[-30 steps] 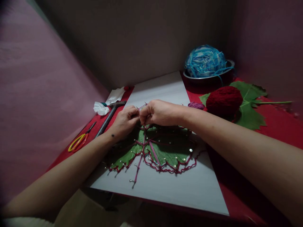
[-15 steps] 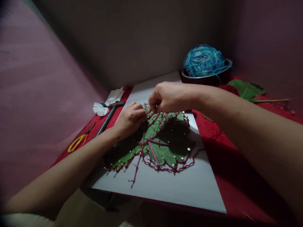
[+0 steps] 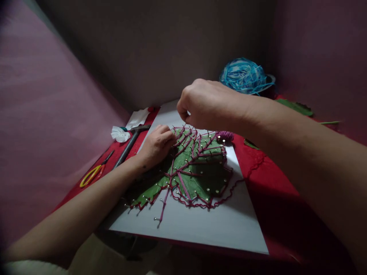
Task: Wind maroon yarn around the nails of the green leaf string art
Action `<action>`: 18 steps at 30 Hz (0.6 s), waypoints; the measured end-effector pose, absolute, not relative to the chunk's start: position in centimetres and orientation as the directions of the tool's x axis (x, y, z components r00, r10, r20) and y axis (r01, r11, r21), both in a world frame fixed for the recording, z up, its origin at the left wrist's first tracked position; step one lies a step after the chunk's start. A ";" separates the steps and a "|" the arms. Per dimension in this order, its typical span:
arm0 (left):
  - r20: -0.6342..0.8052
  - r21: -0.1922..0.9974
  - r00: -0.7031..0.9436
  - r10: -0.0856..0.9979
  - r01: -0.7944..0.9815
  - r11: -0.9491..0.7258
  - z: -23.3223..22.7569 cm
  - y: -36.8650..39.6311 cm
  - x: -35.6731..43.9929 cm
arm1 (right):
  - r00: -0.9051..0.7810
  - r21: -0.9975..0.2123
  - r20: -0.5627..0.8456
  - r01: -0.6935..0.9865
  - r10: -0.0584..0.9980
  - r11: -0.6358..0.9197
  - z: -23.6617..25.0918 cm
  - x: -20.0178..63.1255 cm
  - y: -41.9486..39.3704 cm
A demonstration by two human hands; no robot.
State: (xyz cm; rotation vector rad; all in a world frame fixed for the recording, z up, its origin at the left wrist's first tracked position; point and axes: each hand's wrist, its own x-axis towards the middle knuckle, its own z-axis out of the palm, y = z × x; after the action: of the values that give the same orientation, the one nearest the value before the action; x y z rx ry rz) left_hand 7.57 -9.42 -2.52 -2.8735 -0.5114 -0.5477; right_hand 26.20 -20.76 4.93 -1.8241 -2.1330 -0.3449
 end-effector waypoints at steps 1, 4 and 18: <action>0.369 -0.061 0.885 0.283 0.327 -0.943 -2.5 -9.2 7.7 | -0.124 0.057 0.377 0.992 0.918 0.111 5.2 26.2 -21.0; 0.306 0.081 0.919 0.250 0.237 -0.968 -2.0 -8.6 7.9 | -0.041 0.273 0.348 0.960 0.937 -0.060 6.1 25.8 -22.0; 0.208 -0.024 0.945 0.251 0.262 -0.965 -1.3 -11.4 8.0 | 0.155 -0.163 0.265 0.980 0.952 -0.115 3.8 31.3 -20.3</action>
State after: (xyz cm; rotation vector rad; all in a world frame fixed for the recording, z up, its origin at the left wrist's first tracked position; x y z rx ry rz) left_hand 8.05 -11.42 -1.26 -3.0474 -0.4025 -0.3162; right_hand 31.35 -20.34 3.79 -2.1405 -1.8620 -0.1351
